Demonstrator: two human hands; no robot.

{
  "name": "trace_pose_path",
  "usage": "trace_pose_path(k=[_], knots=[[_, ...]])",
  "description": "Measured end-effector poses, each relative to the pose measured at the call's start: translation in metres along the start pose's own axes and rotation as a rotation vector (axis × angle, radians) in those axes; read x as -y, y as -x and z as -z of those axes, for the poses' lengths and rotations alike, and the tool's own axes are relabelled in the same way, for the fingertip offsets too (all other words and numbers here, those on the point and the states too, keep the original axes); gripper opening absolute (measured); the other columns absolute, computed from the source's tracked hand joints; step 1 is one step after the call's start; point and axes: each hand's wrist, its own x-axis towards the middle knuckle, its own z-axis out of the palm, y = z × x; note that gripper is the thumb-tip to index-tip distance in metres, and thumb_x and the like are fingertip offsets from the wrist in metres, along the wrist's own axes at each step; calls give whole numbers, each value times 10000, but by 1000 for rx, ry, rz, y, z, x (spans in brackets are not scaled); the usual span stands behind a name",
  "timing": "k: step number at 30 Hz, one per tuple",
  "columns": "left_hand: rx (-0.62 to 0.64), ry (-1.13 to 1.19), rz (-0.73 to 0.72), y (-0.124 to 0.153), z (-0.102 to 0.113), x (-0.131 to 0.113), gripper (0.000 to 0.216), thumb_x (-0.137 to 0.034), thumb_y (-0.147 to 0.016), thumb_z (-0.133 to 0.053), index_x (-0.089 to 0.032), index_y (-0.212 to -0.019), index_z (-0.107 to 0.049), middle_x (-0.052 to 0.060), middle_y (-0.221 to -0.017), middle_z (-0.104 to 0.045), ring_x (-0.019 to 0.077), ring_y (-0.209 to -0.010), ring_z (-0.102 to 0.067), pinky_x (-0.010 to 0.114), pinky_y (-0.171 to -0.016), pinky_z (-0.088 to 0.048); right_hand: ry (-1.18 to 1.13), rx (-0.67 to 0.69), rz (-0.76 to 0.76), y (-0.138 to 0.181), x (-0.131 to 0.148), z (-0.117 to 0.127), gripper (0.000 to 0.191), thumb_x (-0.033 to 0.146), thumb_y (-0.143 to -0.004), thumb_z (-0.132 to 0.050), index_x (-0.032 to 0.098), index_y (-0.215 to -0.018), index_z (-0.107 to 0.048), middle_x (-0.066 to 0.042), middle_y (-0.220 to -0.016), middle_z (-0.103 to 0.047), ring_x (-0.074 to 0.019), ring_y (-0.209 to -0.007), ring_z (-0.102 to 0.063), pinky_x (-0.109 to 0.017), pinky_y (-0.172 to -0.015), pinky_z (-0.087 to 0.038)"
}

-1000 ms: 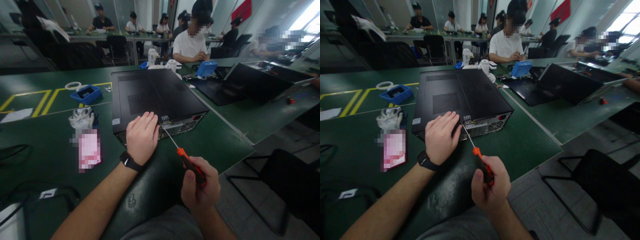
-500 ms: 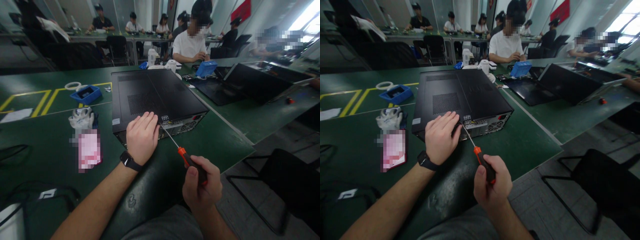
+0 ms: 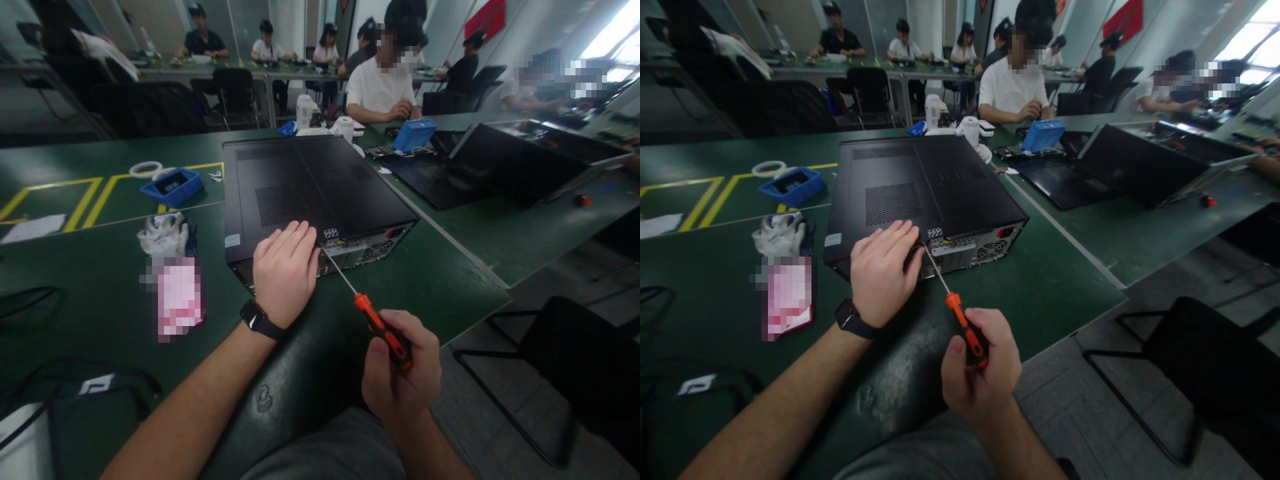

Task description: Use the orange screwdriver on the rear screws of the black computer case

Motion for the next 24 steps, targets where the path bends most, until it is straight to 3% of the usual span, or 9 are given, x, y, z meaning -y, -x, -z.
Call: trace_pose_path(k=[3,8,15,24], knots=[[0,1,-6,0,-1,1,328,-219,-996,-592,-151,-1297,-705,116,-1367,-734,283,-1304,-680,486,-1107,-489,29,-10,4,-1,1,-1,310,171,-896,-642,192,-1204,-624,-61,-990,-725,-190,-864,-740,-326,-724,-638],[6,-1,1,1,-2,2,340,-220,-993,-592,-192,-1313,-702,107,-1381,-726,290,-1314,-673,496,-1109,-491,62,-16,-84,2,3,-1,249,190,-929,-644,199,-1178,-638,-44,-965,-746,-147,-701,-719,-276,-615,-596],[3,9,8,0,-1,0,339,-212,-996,-581,-193,-1310,-706,110,-1374,-729,287,-1308,-678,500,-1107,-494,-49,-9,13,-1,-1,-2,334,172,-896,-614,191,-1230,-621,-72,-1025,-720,-213,-909,-735,-367,-756,-629],[16,26,23,0,0,1,345,-214,-994,-580,-194,-1315,-705,107,-1387,-721,289,-1323,-667,507,-1119,-483,36,-10,-37,3,1,1,292,198,-940,-606,199,-1231,-633,-63,-1012,-737,-179,-804,-731,-324,-678,-624]])
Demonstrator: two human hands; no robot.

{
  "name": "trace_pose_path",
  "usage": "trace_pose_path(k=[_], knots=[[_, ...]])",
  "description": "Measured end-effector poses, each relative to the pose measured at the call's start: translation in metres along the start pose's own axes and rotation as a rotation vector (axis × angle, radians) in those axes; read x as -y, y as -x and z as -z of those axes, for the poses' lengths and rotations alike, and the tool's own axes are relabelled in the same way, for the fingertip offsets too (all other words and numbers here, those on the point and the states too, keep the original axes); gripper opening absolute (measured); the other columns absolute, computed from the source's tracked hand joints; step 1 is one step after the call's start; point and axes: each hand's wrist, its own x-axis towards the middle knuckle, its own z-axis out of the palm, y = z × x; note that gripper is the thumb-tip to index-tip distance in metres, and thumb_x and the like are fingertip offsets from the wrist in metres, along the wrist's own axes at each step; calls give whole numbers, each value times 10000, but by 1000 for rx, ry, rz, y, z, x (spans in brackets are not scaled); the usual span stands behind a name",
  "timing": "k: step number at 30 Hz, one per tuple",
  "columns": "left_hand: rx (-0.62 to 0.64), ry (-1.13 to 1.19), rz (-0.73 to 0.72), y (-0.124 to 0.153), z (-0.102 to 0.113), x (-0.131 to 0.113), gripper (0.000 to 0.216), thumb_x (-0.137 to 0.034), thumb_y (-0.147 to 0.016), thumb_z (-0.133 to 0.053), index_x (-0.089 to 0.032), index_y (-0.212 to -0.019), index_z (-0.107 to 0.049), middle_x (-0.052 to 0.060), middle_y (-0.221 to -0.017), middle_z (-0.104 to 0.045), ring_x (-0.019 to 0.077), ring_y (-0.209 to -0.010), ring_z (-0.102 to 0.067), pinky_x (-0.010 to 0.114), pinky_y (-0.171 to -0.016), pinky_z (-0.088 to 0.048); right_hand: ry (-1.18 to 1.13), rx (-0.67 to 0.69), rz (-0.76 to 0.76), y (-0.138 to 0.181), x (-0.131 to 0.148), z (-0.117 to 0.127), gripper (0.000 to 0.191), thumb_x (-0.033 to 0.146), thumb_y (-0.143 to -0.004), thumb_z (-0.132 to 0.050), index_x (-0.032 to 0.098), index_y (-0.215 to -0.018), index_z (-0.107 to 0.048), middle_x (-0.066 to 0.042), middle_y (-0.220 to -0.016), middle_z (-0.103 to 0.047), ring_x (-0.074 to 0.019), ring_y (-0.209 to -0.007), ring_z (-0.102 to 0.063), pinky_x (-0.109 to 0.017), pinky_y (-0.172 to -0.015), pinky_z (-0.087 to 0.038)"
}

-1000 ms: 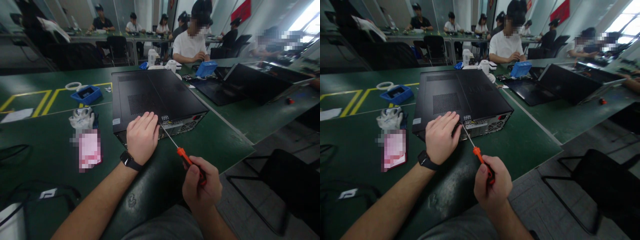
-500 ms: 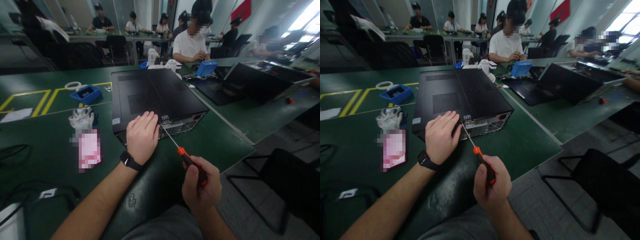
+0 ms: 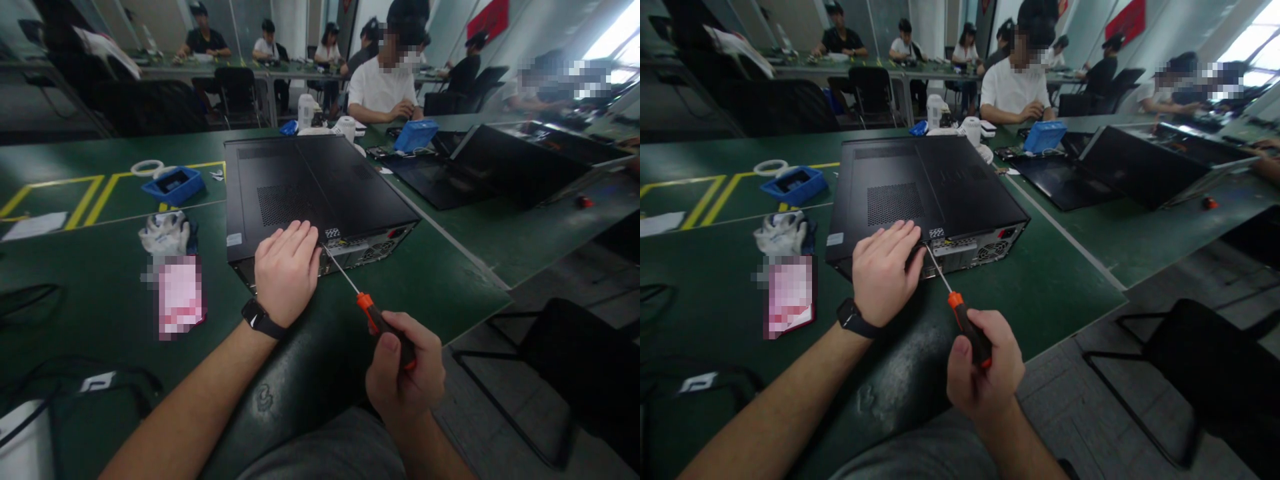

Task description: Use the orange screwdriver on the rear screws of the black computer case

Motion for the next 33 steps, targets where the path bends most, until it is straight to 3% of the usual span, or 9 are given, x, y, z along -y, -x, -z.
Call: trace_pose_path(k=[6,12,19,27,33], knots=[[-17,-17,-14,0,0,-1,324,-211,-995,-587,-195,-1295,-710,103,-1375,-728,286,-1306,-680,490,-1098,-498,-48,-31,65,-7,-2,-2,335,153,-884,-635,187,-1217,-631,-66,-1008,-724,-201,-901,-728,-356,-764,-633],[-30,-33,-31,0,-1,1,313,-219,-1002,-583,-169,-1283,-712,109,-1366,-734,283,-1296,-686,476,-1097,-499,-24,-4,-3,-2,-2,-2,280,165,-932,-628,197,-1210,-639,-43,-980,-732,-147,-726,-716,-283,-634,-602],[-32,-31,-28,0,-1,0,324,-214,-992,-596,-168,-1291,-712,108,-1365,-734,286,-1298,-684,487,-1100,-496,-71,-14,67,-6,-2,-3,334,160,-893,-621,201,-1224,-623,-63,-1014,-723,-204,-899,-727,-366,-752,-631],[-22,-31,-30,0,-1,0,321,-211,-994,-597,-167,-1291,-711,110,-1368,-733,283,-1298,-685,481,-1101,-493,-16,-9,-18,1,-3,-2,273,179,-934,-625,195,-1205,-640,-55,-1006,-741,-157,-752,-721,-304,-656,-608],[-30,-36,-37,0,-1,0,318,-214,-992,-601,-151,-1284,-711,113,-1361,-737,283,-1294,-687,481,-1100,-497,-94,10,60,-4,-3,-3,363,158,-885,-615,199,-1246,-607,-67,-1020,-711,-206,-897,-719,-378,-752,-626]])
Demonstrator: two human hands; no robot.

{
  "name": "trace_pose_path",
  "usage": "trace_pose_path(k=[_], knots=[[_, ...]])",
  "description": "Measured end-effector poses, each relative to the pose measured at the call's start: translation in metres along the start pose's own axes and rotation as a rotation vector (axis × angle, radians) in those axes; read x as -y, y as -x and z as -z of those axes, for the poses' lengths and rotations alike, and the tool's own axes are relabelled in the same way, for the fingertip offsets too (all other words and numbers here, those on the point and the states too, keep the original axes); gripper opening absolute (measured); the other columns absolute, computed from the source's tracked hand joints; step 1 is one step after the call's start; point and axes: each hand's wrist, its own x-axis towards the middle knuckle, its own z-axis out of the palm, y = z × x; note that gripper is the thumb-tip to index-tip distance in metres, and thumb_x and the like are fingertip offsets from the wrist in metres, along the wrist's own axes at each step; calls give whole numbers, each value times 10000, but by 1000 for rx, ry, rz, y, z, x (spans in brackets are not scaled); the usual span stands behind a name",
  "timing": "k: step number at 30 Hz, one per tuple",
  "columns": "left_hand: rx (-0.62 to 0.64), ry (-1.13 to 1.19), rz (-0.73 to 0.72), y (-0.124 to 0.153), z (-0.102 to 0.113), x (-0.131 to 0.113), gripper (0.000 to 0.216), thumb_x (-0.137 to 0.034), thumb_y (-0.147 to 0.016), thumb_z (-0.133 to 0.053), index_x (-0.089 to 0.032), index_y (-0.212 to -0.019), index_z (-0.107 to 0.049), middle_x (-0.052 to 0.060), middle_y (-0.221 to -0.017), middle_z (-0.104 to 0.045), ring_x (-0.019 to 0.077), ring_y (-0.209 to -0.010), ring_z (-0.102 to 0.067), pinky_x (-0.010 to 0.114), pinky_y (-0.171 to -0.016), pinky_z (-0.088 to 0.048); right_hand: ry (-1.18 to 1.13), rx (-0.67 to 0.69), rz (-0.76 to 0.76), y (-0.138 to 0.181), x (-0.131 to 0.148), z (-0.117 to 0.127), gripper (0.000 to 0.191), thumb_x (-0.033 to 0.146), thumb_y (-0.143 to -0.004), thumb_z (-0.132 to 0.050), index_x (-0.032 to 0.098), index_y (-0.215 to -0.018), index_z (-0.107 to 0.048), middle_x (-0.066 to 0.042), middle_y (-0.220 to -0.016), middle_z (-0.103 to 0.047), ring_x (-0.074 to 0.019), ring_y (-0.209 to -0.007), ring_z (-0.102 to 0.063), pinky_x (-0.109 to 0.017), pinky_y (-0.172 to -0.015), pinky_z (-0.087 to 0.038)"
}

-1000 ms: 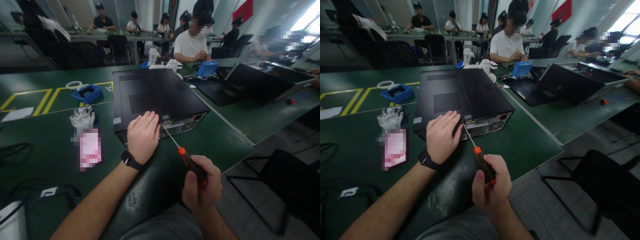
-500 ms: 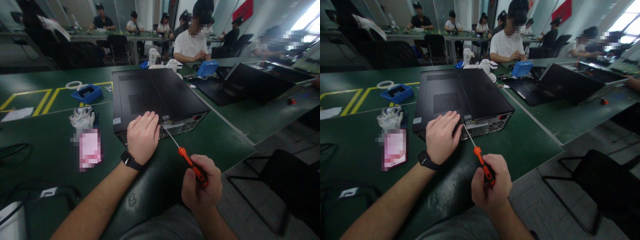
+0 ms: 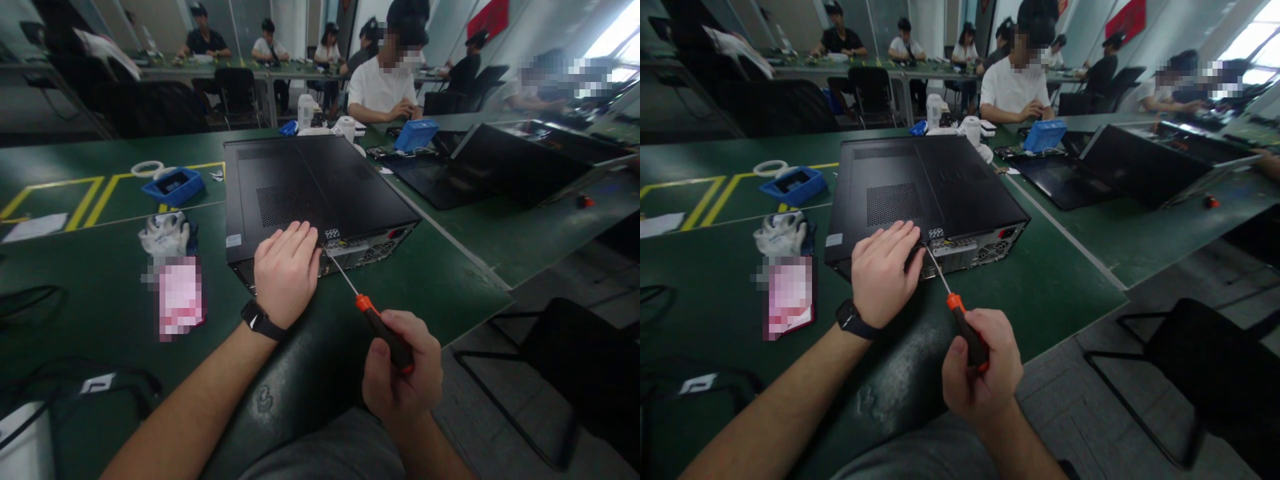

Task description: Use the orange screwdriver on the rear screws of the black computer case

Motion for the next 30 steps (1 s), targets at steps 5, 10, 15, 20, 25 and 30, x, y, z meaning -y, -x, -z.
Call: trace_pose_path(k=[5,10,15,20,25,30], knots=[[-3,-9,-2,1,-1,1,311,-217,-997,-598,-145,-1277,-712,112,-1352,-742,281,-1284,-693,478,-1095,-499,95,-24,-27,0,2,2,308,156,-906,-639,195,-1212,-632,-49,-992,-730,-179,-846,-736,-315,-720,-621],[-5,-8,-5,0,-1,0,314,-220,-999,-593,-150,-1281,-711,115,-1357,-739,283,-1290,-689,484,-1092,-501,93,-23,-66,4,2,2,290,199,-947,-607,192,-1235,-637,-62,-1030,-732,-183,-837,-740,-331,-712,-623],[-1,0,2,0,0,0,315,-214,-999,-587,-155,-1282,-714,118,-1351,-741,287,-1284,-693,486,-1087,-505,41,-28,6,-1,3,0,324,167,-902,-614,189,-1225,-622,-62,-1014,-716,-199,-902,-729,-351,-760,-622],[5,21,19,0,0,0,325,-211,-989,-598,-172,-1291,-714,114,-1370,-731,285,-1297,-685,491,-1104,-497,124,-41,-60,4,1,1,283,175,-922,-657,195,-1204,-636,-42,-1002,-730,-149,-762,-723,-275,-656,-598],[0,10,3,0,0,0,321,-218,-999,-586,-170,-1291,-712,115,-1358,-737,283,-1298,-685,482,-1101,-501,18,-33,-31,6,-2,0,344,198,-918,-623,186,-1262,-617,-74,-1068,-714,-191,-859,-732,-352,-731,-628],[21,43,37,0,1,0,341,-212,-987,-594,-195,-1307,-713,110,-1373,-728,295,-1306,-679,512,-1113,-490,66,-34,-36,4,1,0,352,131,-884,-669,195,-1228,-627,-47,-1015,-729,-170,-823,-735,-303,-704,-615]])
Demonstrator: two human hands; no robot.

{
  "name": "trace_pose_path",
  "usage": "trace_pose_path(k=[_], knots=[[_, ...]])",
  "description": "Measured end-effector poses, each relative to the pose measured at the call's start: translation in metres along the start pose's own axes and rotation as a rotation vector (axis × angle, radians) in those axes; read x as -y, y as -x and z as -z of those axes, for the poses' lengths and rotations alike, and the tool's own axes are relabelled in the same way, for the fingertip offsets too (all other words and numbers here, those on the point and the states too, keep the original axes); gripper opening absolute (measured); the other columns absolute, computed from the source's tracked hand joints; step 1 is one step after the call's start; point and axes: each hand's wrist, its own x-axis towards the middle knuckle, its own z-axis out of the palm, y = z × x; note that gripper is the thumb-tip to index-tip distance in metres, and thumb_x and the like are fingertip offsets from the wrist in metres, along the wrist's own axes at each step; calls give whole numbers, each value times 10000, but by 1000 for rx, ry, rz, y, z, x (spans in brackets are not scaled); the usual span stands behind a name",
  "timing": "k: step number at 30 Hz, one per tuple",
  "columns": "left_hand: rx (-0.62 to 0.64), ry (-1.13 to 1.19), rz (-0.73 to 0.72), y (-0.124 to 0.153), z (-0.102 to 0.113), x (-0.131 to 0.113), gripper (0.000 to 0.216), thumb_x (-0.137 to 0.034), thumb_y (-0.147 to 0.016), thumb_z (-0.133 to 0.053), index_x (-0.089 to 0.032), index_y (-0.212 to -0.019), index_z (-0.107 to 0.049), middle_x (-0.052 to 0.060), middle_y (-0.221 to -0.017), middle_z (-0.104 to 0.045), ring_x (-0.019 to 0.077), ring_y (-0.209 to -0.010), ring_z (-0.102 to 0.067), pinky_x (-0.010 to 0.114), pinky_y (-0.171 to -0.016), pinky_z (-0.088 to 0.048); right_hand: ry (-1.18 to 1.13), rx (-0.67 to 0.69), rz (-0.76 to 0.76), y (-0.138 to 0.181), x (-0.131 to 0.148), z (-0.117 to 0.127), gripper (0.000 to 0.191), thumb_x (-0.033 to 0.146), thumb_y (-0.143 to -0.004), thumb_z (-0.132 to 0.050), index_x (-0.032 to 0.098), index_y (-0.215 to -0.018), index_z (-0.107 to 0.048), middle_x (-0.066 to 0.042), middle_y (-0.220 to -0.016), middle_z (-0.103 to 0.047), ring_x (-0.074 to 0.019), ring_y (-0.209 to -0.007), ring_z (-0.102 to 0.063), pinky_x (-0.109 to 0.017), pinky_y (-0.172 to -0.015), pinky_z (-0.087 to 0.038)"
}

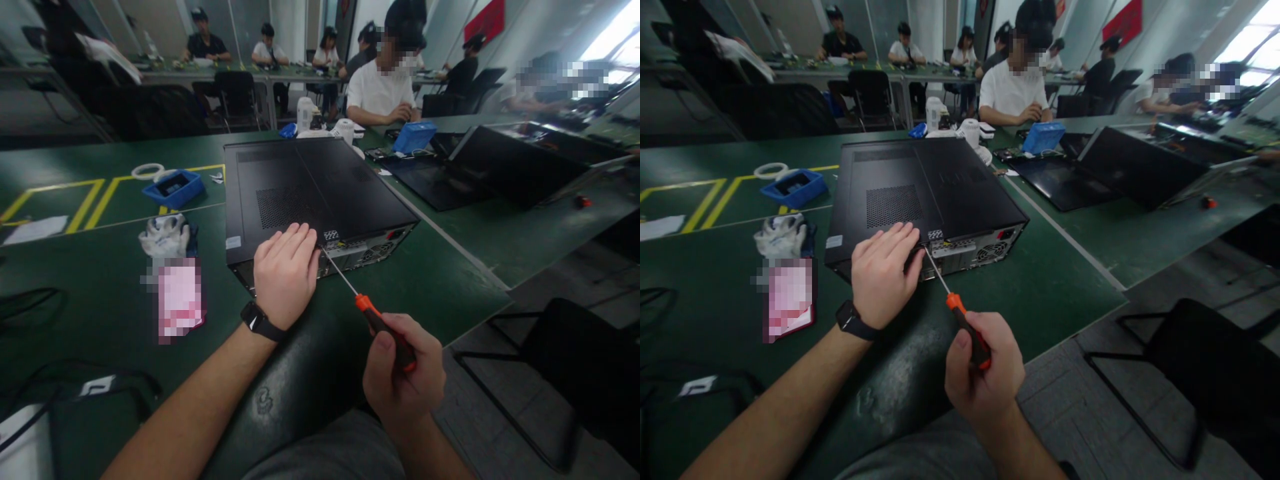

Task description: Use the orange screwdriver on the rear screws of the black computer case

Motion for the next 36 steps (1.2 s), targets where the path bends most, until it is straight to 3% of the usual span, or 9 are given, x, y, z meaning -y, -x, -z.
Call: trace_pose_path(k=[3,8,14,20,26,32,36], knots=[[1,-8,-2,0,0,0,343,-216,-987,-597,-187,-1309,-711,111,-1377,-727,297,-1312,-674,506,-1118,-485,9,11,-33,3,1,1,319,162,-919,-650,197,-1236,-631,-51,-1027,-731,-155,-754,-721,-300,-665,-605],[-7,-37,-29,0,0,0,329,-209,-998,-581,-160,-1298,-707,114,-1368,-732,284,-1304,-680,486,-1101,-496,-51,23,14,0,-1,0,341,176,-914,-618,192,-1254,-607,-69,-1035,-719,-201,-887,-724,-368,-757,-618],[-12,-28,-25,1,-2,1,337,-213,-997,-585,-173,-1311,-701,110,-1382,-725,287,-1316,-672,494,-1111,-489,53,8,-15,-3,3,1,259,170,-937,-627,199,-1194,-645,-46,-990,-738,-164,-794,-734,-301,-690,-611],[4,-19,-10,0,0,0,334,-218,-996,-584,-181,-1303,-710,114,-1375,-727,289,-1309,-677,496,-1110,-491,-9,7,23,-4,2,0,310,205,-917,-616,198,-1227,-621,-65,-1007,-726,-208,-876,-736,-364,-730,-632],[-18,-41,-22,0,-1,0,324,-215,-1003,-577,-173,-1296,-709,106,-1364,-736,277,-1307,-679,477,-1110,-492,32,8,-32,-2,2,0,288,168,-931,-638,199,-1217,-634,-46,-993,-735,-147,-727,-718,-282,-631,-600],[-8,-23,-20,0,-1,1,339,-211,-994,-584,-181,-1310,-704,114,-1376,-726,290,-1308,-678,497,-1110,-491,-23,-4,20,-3,0,-1,333,161,-898,-638,202,-1228,-624,-58,-1013,-728,-195,-866,-744,-341,-725,-635],[-6,-24,-19,1,-1,1,345,-215,-993,-585,-187,-1317,-702,114,-1378,-726,289,-1315,-674,499,-1116,-487,39,15,-31,-1,3,1,291,161,-914,-651,198,-1201,-637,-46,-987,-748,-156,-745,-734,-280,-634,-610]])
